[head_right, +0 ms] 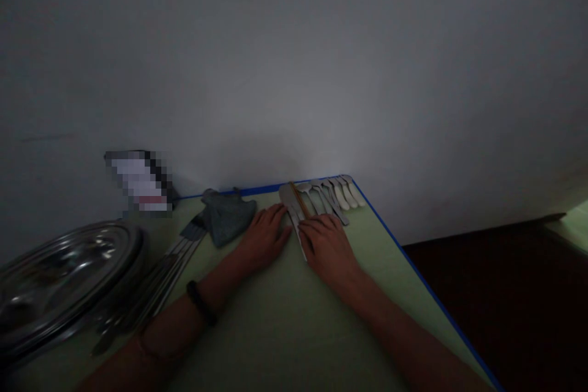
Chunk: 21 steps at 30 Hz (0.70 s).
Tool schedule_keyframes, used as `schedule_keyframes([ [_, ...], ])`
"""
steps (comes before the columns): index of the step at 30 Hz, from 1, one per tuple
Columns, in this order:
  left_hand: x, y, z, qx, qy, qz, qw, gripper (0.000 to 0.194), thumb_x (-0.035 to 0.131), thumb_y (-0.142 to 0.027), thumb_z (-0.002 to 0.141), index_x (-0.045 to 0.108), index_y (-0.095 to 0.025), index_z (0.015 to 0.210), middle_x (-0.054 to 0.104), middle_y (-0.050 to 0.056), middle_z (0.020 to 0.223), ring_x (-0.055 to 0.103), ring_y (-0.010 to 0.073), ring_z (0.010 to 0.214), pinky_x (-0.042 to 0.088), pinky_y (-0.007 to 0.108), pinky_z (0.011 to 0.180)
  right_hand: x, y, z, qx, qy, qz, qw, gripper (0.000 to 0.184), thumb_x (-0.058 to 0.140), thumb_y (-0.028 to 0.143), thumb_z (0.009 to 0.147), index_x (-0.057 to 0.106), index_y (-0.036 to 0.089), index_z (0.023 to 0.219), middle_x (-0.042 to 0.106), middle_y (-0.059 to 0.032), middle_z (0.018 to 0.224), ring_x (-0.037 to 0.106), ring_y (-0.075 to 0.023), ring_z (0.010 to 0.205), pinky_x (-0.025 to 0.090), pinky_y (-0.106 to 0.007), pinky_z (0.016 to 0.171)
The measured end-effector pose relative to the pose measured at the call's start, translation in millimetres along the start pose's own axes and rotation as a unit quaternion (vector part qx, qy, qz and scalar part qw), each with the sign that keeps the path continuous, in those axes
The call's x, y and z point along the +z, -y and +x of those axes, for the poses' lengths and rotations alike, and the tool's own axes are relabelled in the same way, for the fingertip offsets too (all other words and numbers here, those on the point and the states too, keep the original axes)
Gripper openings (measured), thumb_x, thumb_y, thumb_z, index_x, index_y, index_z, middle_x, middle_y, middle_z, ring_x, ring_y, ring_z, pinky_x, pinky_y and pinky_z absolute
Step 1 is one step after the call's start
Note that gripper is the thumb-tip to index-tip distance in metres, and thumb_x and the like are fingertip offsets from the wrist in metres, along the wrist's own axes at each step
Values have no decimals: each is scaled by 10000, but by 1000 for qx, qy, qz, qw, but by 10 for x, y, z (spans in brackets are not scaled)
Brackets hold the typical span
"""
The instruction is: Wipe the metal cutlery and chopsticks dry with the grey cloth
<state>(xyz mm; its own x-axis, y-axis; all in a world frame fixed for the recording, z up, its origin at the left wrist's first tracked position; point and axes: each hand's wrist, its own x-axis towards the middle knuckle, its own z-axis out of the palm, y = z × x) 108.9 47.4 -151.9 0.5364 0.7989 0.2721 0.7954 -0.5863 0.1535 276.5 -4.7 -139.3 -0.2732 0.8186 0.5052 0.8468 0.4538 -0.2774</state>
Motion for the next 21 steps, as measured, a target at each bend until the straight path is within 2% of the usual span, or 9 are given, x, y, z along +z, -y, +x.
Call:
schedule_keyframes([
  [4, -125, 28, -253, 14, -18, -7, 1000, 396, 362, -231, 901, 396, -116, 1279, 467, 133, 1312, 415, 210, 1220, 327, 372, 1036, 3, 70, 68, -23, -11, -22, 999, 239, 462, 204, 867, 661, 162, 991, 685, -41, 1020, 559, -215, 983, 387, -411, 912],
  [7, -287, 88, -545, 10, -28, 6, 1000, 402, 374, -140, 859, 414, -134, 1260, 468, 127, 1296, 414, 225, 1211, 336, 407, 1025, 65, 214, 192, -45, -14, -8, 999, 262, 438, 184, 863, 648, 147, 1015, 669, -66, 1051, 557, -224, 1002, 400, -416, 920],
  [10, -455, 176, -878, -2, -20, 41, 999, 437, 411, -104, 807, 447, -128, 1241, 470, 140, 1299, 417, 260, 1204, 344, 439, 1009, 222, 448, 331, -72, -5, 37, 997, 365, 378, 163, 867, 538, 117, 1192, 593, -106, 1190, 512, -216, 1103, 388, -397, 968],
  [13, -559, 270, -1164, -78, -34, 111, 990, 450, 409, -182, 836, 418, -114, 1280, 434, 160, 1351, 376, 305, 1245, 322, 494, 1012, 455, 706, 432, -100, 39, 62, 992, 507, 388, 171, 853, 345, 85, 1350, 489, -134, 1315, 443, -220, 1190, 380, -379, 981],
  [15, -584, 312, -1286, -119, -22, 138, 983, 484, 404, -268, 864, 398, -54, 1297, 403, 199, 1376, 340, 330, 1276, 307, 503, 1024, 602, 855, 458, -100, 67, 54, 991, 563, 421, 203, 848, 289, 74, 1380, 509, -143, 1287, 453, -238, 1165, 389, -381, 959],
  [18, -585, 328, -1356, -133, 22, 135, 982, 482, 385, -286, 882, 424, -23, 1283, 435, 207, 1357, 361, 331, 1267, 304, 495, 1036, 726, 992, 437, -65, 74, -7, 995, 467, 440, 261, 860, 432, 122, 1306, 589, -132, 1145, 510, -267, 1036, 409, -413, 881],
  [21, -581, 319, -1358, -108, 35, 116, 987, 422, 359, -223, 891, 452, -72, 1273, 462, 158, 1349, 385, 291, 1254, 330, 456, 1033, 735, 1002, 393, -64, 74, -71, 993, 281, 428, 247, 873, 609, 180, 1076, 618, -108, 988, 542, -262, 918, 415, -417, 799],
])
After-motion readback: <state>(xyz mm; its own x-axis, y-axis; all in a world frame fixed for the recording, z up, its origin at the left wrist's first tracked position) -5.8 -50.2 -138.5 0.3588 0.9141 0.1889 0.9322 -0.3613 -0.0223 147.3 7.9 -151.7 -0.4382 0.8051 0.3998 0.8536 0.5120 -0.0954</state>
